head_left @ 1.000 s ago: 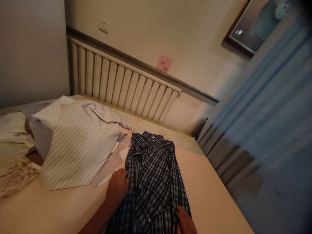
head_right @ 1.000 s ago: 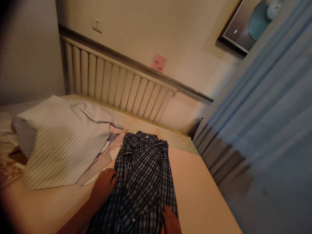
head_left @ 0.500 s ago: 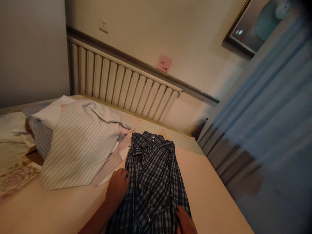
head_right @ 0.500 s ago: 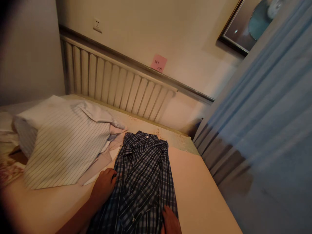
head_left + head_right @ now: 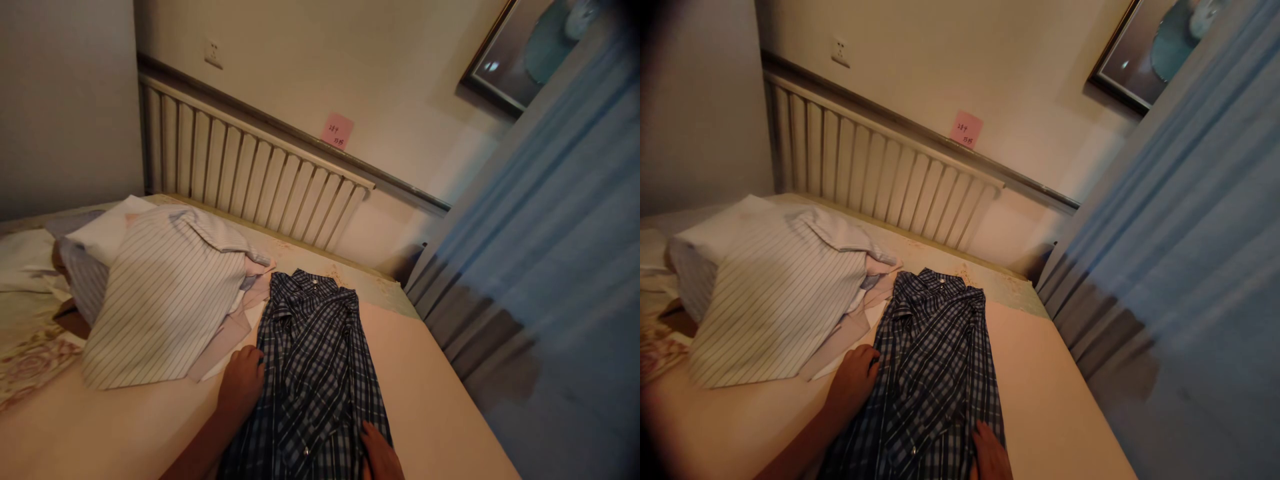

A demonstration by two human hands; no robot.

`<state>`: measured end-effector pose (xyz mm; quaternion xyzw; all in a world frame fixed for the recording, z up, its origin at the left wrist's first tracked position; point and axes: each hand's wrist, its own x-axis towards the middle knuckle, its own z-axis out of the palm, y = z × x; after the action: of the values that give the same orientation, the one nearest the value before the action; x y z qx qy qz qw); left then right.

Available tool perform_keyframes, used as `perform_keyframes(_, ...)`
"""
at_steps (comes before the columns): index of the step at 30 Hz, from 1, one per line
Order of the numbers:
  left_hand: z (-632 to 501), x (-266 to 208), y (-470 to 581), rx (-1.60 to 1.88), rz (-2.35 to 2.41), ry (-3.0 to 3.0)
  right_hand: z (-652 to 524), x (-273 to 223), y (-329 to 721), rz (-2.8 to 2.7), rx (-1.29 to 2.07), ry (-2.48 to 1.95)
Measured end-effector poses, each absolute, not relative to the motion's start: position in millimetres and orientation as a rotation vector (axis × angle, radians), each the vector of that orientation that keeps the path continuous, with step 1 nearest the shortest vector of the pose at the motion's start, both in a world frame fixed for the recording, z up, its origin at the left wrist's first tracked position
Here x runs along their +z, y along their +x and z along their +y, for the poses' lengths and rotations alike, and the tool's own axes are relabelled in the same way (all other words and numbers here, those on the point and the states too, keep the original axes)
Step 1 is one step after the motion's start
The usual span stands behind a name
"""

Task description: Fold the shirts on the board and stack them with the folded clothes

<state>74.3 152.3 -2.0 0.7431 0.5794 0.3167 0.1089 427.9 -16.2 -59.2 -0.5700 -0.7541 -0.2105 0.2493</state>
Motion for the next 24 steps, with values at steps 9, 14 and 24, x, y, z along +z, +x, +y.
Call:
perform_keyframes(9, 151.2, 1.4, 74.1, 0.916, 1.723, 2.183, -18.7, -55.4, 418.7, -2.019, -0.551, -1.612)
perform_keyframes(14, 151.1, 3.3, 74.3, 0.917, 1.717, 2.174, -17.5, -55.4, 425.4, -2.076, -0.556, -1.545)
perform_keyframes(24, 150.3, 3.0, 74.4, 0.931, 1.72, 2.185, -18.1, -59.1, 420.1, -2.012, -0.561, -1.579)
